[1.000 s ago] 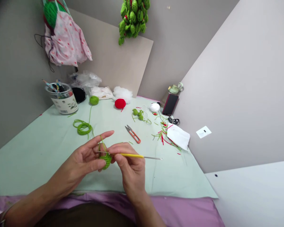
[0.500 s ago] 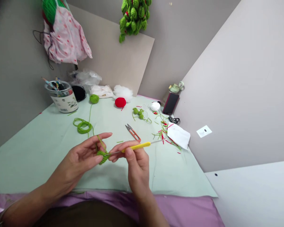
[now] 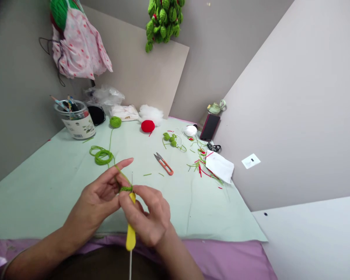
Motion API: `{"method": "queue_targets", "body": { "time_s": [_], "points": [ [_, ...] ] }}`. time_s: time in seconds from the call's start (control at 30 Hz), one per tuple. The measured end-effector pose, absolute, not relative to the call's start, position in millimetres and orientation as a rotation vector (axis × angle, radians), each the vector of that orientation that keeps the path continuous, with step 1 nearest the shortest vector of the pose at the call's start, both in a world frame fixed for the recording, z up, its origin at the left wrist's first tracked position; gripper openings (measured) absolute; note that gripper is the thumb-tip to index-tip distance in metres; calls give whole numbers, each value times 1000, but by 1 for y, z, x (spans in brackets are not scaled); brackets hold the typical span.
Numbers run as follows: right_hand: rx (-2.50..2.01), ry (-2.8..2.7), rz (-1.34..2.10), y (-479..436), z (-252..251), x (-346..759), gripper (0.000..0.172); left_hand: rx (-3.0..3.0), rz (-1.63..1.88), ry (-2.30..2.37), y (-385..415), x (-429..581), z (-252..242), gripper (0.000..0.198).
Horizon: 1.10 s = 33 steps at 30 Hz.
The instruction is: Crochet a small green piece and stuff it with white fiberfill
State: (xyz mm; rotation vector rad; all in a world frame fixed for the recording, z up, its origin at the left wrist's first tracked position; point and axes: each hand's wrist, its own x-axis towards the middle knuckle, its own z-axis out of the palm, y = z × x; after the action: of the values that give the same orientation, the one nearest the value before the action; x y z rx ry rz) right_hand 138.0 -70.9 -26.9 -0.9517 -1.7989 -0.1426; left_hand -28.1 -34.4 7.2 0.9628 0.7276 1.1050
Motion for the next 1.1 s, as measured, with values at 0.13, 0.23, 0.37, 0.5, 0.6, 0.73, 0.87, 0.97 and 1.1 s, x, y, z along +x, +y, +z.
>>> {"method": "queue_targets", "body": {
  "time_s": [0.13,0.23,0.37,0.5,0.6,0.73,0.87,0.97,1.1],
  "points": [
    [-915,-1550,212,-70,-22,132,44,704,913,649,-26,-34,9,53],
    [-834,-1253,602,-66,-10,130,27,703,955,639,-22,-39,11,45],
    [-772,-1181,794,-58,-1,127,19,812,937,630,-25,-38,12,40],
    [-888,-1347,580,-57,-6,124,25,860,1008,661,-29,-32,9,43],
    [-953,-1574,210,-62,-10,124,36,772,995,645,-29,-30,8,49],
    [-915,-1488,301,-63,-8,127,32,579,841,557,-24,-36,11,47],
    [-795,-1178,728,-58,0,129,21,666,940,581,-23,-40,12,39],
    [-781,-1217,827,-53,0,129,16,863,963,652,-28,-38,11,42],
    [-782,-1135,946,-51,-2,131,14,944,979,684,-33,-38,9,40]
  ]
}}
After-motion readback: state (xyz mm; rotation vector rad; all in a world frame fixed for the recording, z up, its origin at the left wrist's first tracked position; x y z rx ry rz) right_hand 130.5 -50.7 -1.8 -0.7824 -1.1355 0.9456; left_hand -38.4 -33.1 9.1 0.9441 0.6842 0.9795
